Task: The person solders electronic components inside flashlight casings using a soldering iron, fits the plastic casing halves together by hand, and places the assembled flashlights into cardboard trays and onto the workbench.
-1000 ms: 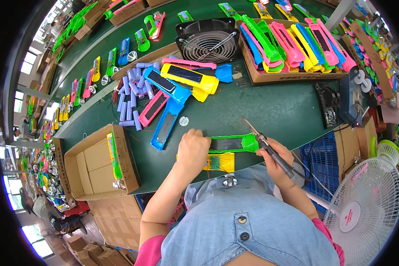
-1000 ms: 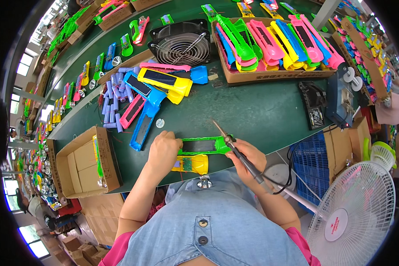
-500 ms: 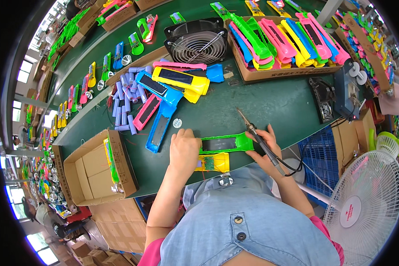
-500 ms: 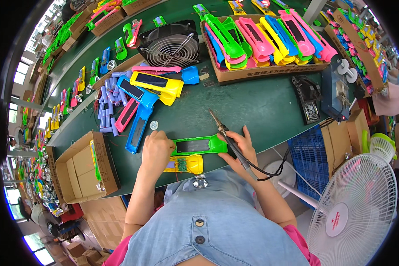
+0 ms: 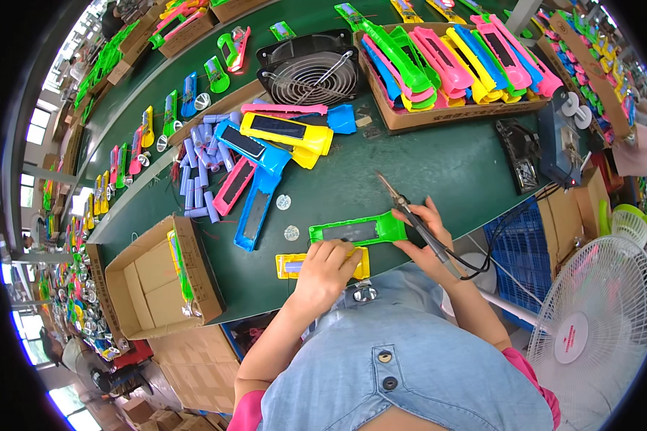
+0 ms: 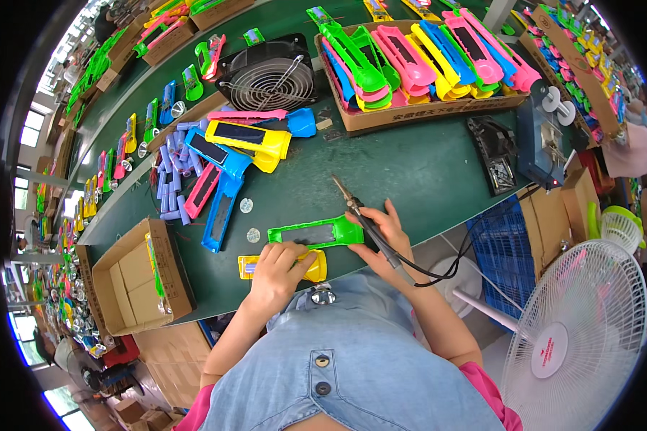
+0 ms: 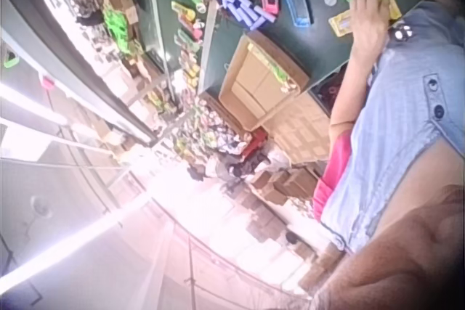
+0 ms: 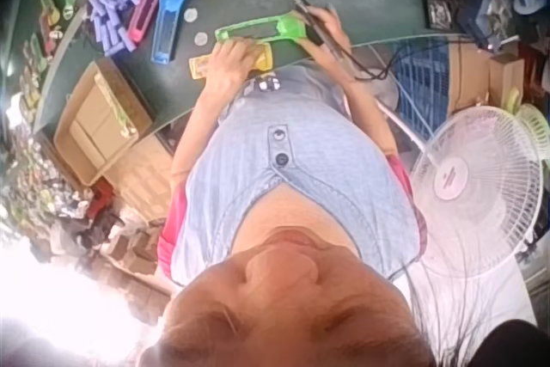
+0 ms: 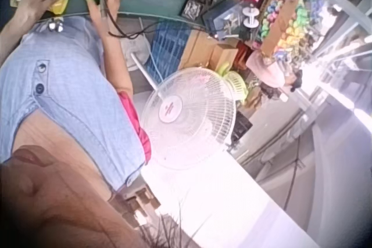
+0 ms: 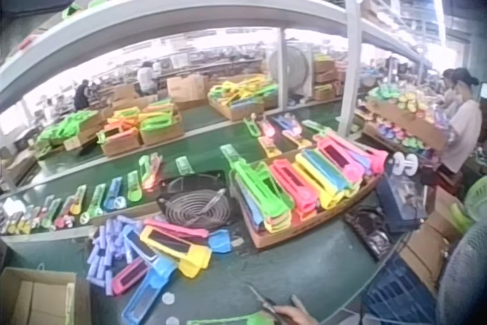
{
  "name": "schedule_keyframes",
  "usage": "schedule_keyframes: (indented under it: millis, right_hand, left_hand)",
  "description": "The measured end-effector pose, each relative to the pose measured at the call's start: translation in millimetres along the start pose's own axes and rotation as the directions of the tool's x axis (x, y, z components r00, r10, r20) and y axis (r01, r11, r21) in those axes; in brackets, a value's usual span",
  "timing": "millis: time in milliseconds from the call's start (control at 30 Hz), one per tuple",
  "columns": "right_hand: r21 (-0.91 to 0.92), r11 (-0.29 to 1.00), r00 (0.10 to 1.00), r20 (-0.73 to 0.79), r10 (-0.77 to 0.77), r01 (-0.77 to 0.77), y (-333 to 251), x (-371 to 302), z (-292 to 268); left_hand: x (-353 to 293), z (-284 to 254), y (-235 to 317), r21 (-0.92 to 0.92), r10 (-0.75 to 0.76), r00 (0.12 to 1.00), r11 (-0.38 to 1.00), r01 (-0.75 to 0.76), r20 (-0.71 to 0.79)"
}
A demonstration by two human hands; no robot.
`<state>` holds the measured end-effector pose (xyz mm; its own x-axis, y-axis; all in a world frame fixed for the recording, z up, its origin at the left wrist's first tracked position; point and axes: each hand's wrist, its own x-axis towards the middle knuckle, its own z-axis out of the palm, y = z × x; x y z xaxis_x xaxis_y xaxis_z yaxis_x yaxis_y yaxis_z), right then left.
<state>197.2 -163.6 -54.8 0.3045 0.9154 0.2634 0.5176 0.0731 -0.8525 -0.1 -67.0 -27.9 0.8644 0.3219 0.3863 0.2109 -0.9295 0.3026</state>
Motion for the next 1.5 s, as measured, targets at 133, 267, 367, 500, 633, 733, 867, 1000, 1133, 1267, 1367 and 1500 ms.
schedule_keyframes:
  millis: [133, 267, 367, 500, 633, 733, 867, 1000, 1133, 1267, 1367, 1500]
  right_hand:
    - [-0.027, 0.998, 0.998, 0.035, -0.058, 0.059, 7, 6, 10]
    - [0.072, 0.994, 0.990, 0.107, -0.090, 0.083, 2, 14, 18]
    - [0.049, 0.989, 0.975, 0.167, -0.146, 0.140, 6, 16, 19]
    - [0.003, 0.984, 0.973, 0.152, -0.175, 0.176, -5, 24, 6]
    - [0.043, 0.979, 0.975, 0.098, -0.201, 0.198, -8, 25, -3]
    - [-0.032, 0.964, 0.961, 0.101, -0.259, 0.263, -10, 23, -11]
    - [0.019, 0.954, 0.954, 0.005, -0.300, 0.300, -9, 15, -20]
    - [0.105, 0.957, 0.962, -0.029, -0.270, 0.272, -3, 6, -20]
    - [0.651, 0.742, 0.963, -0.060, 0.262, -0.162, -4, 0, -8]
    - [0.660, 0.691, 0.923, 0.011, 0.385, -0.296, 5, 1, -1]
    - [0.638, 0.703, 0.923, 0.031, 0.383, -0.313, 9, 3, 3]
    - [0.637, 0.713, 0.932, 0.021, 0.362, -0.291, 12, 4, 13]
  left_hand:
    - [-2, 10, -3, -0.095, -0.069, 0.995, 0.994, 0.062, -0.069]
    - [7, 14, -5, -0.087, -0.303, 0.950, 0.951, 0.296, -0.078]
    - [9, 15, -9, -0.052, -0.425, 0.905, 0.904, 0.425, 0.001]
    - [16, 12, -10, -0.001, -0.462, 0.883, 0.886, 0.464, 0.084]
    - [17, 17, -11, 0.058, -0.470, 0.878, 0.883, 0.466, 0.089]
    - [14, 20, -14, 0.076, -0.492, 0.868, 0.870, 0.488, 0.061]
    - [12, 13, -16, -0.043, -0.489, 0.871, 0.870, 0.491, 0.052]
    - [10, 7, -18, -0.215, -0.484, 0.872, 0.845, 0.489, 0.080]
    - [12, 6, -16, -0.181, -0.488, 0.867, 0.847, 0.499, 0.104]
    - [13, 7, -18, -0.166, -0.518, 0.846, 0.830, 0.533, 0.128]
    - [14, 7, -19, -0.147, -0.495, 0.860, 0.848, 0.510, 0.126]
    - [15, 8, -20, -0.113, -0.493, 0.859, 0.854, 0.508, 0.134]
